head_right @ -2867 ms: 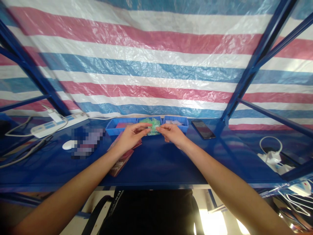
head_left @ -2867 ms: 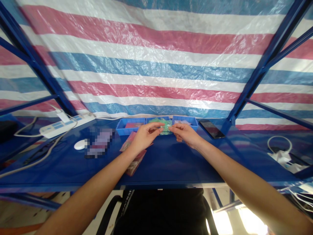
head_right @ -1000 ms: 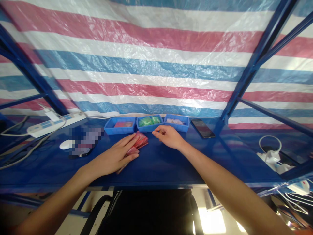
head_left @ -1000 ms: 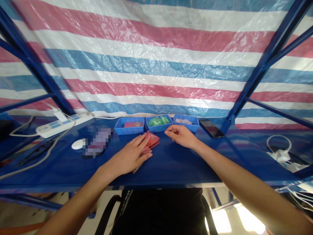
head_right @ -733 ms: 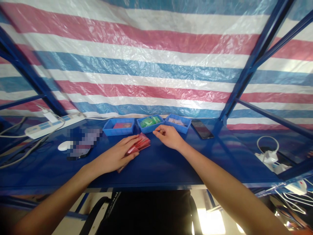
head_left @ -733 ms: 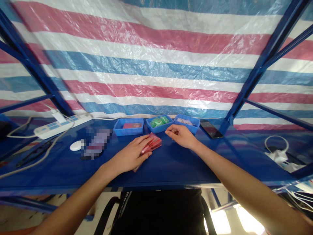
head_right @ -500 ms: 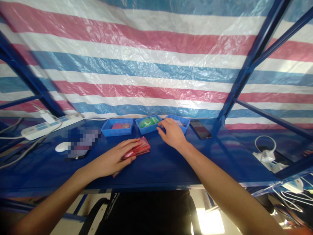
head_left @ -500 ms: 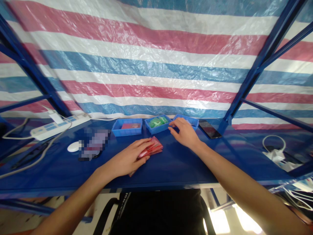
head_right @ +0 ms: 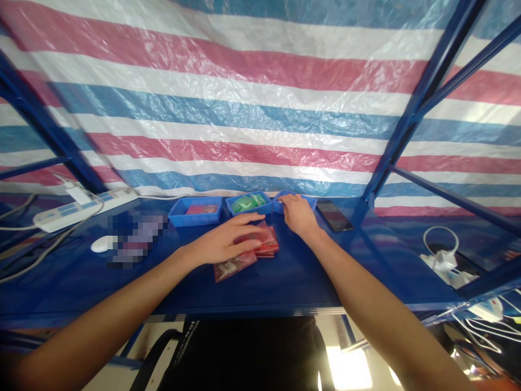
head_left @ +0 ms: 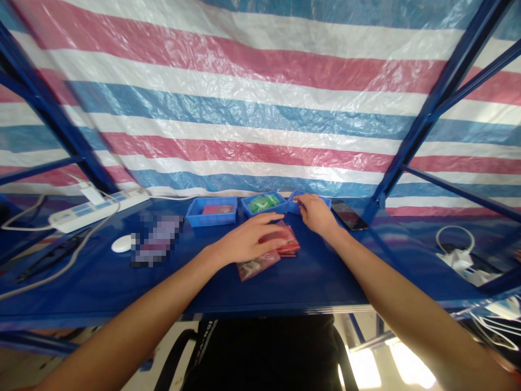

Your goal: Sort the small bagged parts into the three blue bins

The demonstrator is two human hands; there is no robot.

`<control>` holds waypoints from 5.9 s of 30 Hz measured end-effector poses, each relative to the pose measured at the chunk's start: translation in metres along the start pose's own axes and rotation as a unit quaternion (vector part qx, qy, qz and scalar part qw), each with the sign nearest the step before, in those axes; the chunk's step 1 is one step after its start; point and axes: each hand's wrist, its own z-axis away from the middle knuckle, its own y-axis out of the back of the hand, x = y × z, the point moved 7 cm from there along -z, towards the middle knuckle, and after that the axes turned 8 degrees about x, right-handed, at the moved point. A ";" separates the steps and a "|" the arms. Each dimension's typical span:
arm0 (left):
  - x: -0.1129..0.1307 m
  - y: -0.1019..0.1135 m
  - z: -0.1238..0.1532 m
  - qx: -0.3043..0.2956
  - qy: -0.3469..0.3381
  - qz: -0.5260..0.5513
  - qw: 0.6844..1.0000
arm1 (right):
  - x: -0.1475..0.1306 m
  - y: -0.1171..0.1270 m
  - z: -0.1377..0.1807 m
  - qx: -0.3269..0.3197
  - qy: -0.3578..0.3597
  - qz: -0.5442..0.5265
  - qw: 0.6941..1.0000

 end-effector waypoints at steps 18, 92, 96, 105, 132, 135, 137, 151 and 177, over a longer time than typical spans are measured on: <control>-0.102 0.048 0.043 0.158 0.183 -0.230 0.943 | -0.022 0.001 0.004 -0.012 0.052 -0.092 0.994; -0.042 0.025 0.039 -0.056 0.191 0.166 0.966 | -0.136 0.026 0.034 -0.135 0.206 -0.295 0.923; -0.043 0.029 0.035 0.000 0.194 0.242 0.951 | -0.128 0.033 0.027 -0.069 0.161 -0.317 0.932; -0.042 0.038 0.028 0.158 0.211 0.303 0.916 | -0.094 0.008 0.020 -0.059 -0.069 -0.509 0.856; -0.062 0.020 0.026 0.244 0.258 0.334 0.873 | -0.068 0.001 0.014 0.007 -0.229 -0.601 0.765; -0.064 0.020 0.027 0.254 0.264 0.330 0.870 | -0.066 0.001 0.013 0.013 -0.236 -0.603 0.762; -0.066 0.019 0.027 0.258 0.264 0.324 0.871 | -0.065 0.001 0.013 0.017 -0.241 -0.606 0.758; -0.012 0.025 0.022 0.232 0.112 0.094 0.961 | -0.070 0.004 0.015 0.051 -0.211 -0.589 0.779; -0.065 0.022 0.030 0.348 0.232 0.244 0.875 | -0.060 -0.004 0.013 0.041 -0.235 -0.579 0.779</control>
